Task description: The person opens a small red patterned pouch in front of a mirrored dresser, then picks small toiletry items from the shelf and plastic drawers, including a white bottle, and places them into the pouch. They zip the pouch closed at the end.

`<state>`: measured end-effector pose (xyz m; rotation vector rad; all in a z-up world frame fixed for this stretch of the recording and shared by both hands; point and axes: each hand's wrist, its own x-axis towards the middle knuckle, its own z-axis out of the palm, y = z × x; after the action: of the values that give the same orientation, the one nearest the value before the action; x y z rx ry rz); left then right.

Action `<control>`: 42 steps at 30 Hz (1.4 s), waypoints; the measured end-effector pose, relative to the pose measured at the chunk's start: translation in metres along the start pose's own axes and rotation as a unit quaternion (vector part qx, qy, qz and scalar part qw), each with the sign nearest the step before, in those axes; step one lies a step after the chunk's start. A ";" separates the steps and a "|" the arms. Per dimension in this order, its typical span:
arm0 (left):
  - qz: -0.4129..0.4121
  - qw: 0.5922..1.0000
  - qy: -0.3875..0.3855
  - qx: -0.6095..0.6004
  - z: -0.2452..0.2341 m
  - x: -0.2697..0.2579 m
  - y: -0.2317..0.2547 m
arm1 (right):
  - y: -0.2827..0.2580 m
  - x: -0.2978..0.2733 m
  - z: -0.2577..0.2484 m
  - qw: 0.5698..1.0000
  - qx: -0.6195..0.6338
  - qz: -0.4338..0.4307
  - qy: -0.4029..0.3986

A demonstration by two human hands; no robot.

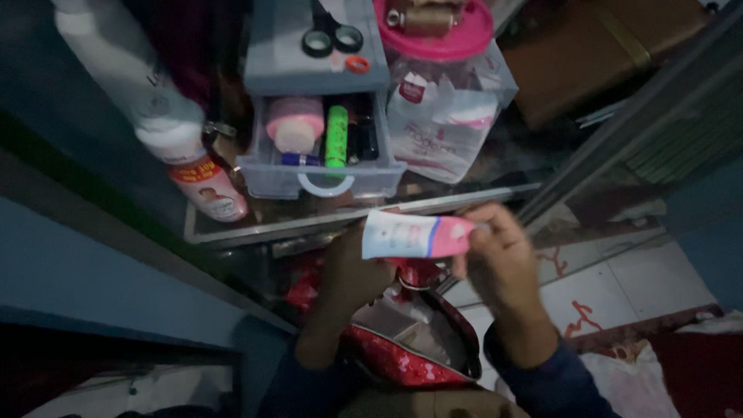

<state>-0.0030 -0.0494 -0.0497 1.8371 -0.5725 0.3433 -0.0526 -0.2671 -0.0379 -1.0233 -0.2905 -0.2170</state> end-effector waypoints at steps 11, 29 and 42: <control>-0.031 0.998 -0.027 -0.047 0.003 -0.015 0.012 | 0.055 -0.044 -0.020 0.980 0.164 0.109 0.025; -0.129 0.990 -0.036 -0.037 -0.005 -0.013 0.031 | -0.020 -0.056 0.006 0.636 -0.672 0.021 -0.379; -0.070 0.997 -0.027 -0.017 -0.007 -0.018 0.021 | 0.102 -0.055 -0.026 0.474 -0.732 0.028 -0.488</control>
<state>-0.0290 -0.0444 -0.0393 1.8473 -0.4797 0.1893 -0.0694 -0.2357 -0.1514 -2.8929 -1.2511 0.3524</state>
